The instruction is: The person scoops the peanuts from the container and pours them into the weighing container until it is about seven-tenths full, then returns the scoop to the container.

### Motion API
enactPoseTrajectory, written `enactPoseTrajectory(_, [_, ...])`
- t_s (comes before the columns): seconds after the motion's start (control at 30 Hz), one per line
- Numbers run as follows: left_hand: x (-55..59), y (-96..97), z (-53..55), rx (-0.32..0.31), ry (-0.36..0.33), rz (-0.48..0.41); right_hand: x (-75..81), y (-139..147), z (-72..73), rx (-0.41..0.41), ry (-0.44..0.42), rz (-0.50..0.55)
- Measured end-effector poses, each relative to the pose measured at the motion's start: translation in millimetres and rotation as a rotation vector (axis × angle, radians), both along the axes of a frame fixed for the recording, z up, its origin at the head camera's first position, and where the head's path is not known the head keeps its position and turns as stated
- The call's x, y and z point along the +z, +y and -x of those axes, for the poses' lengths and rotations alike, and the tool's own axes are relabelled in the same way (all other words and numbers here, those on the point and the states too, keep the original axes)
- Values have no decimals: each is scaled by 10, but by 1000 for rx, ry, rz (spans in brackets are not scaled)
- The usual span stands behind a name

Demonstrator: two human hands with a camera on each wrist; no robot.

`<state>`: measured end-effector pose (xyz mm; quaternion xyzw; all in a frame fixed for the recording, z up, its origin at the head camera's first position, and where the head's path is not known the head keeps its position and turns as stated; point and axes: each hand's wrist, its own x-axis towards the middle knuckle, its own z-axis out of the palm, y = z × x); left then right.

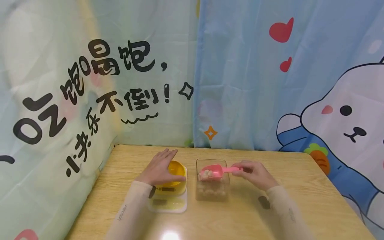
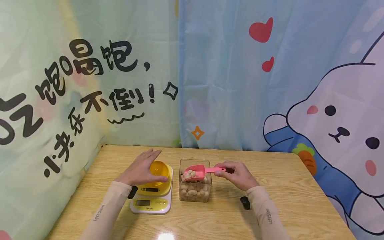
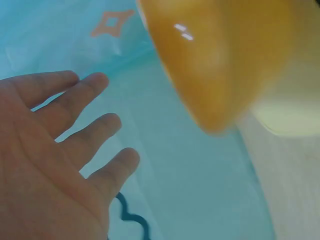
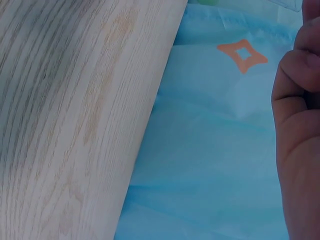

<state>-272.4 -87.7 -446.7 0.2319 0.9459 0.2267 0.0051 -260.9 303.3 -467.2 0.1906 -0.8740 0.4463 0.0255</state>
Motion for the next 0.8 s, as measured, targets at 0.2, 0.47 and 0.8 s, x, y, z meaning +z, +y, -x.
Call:
enactPoseTrajectory(0.2, [-134,-189,-35,25,-35,11,-21,0,-5,-13,-5,6])
enactPoseTrajectory(0.47, [-256,-264,-74,62,-80,-16,-43,16,-4,-38,-3,-1])
enactPoseTrajectory(0.8, [-343,-257,-61,113,-121,-67,97,53,-11,-76,32,32])
